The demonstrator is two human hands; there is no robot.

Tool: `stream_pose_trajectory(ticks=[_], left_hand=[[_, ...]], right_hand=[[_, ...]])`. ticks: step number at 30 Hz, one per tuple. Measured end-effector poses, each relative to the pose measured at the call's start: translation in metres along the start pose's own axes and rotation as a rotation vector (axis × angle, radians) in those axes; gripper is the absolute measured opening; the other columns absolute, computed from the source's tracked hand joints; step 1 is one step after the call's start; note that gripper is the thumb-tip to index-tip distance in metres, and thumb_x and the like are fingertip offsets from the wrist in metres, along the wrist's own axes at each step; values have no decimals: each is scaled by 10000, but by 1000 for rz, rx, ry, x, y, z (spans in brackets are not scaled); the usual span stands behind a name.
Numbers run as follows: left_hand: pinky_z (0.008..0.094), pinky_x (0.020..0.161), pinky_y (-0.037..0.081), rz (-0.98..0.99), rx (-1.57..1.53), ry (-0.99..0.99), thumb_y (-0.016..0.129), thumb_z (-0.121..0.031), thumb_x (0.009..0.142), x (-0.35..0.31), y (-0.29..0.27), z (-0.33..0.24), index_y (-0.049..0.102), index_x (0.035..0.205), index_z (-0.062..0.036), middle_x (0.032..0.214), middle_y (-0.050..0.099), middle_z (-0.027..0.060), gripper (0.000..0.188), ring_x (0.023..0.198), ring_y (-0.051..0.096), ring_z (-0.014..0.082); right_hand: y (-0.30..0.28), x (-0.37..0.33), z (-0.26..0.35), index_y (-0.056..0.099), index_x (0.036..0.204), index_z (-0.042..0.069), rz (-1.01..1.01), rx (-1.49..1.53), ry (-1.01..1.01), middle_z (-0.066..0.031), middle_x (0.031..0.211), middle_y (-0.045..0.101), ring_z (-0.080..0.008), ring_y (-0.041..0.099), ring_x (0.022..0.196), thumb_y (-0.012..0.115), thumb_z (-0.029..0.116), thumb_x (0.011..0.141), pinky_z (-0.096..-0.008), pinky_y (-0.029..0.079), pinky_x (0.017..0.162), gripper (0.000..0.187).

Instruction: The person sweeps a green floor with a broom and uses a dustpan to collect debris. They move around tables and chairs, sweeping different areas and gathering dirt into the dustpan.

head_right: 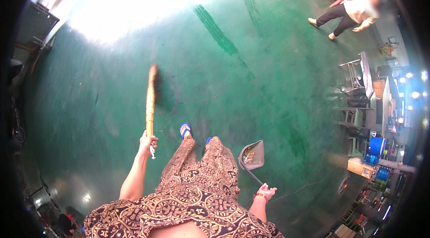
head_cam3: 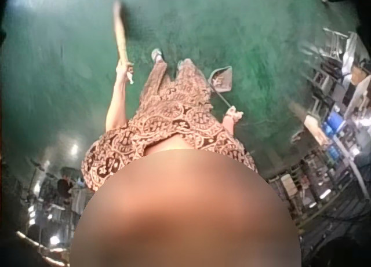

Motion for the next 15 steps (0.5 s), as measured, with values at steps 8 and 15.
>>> stream_pose_trajectory(ticks=[8,15], left_hand=[[237,319,357,-12,182,96,487,105,688,-136,-19,-65,382,998,-112,625,420,22,393,405,408,84],[197,359,337,480,162,-152,546,93,700,-237,126,-6,355,1257,-159,666,401,-11,640,433,389,60]], right_hand=[[-30,-31,23,430,1117,114,-70,130,47,-153,1005,463,-254,546,789,547,421,824,-285,477,585,440],[-25,-32,43,310,1287,91,43,81,107,-166,1080,432,-247,540,829,529,471,842,-284,482,607,625]])
Point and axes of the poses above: each hand's wrist, its own x-axis towards the middle knuckle, its own y-axis out of the palm, z = x × y, the point moved 10 cm from there along x, towards the middle knuckle
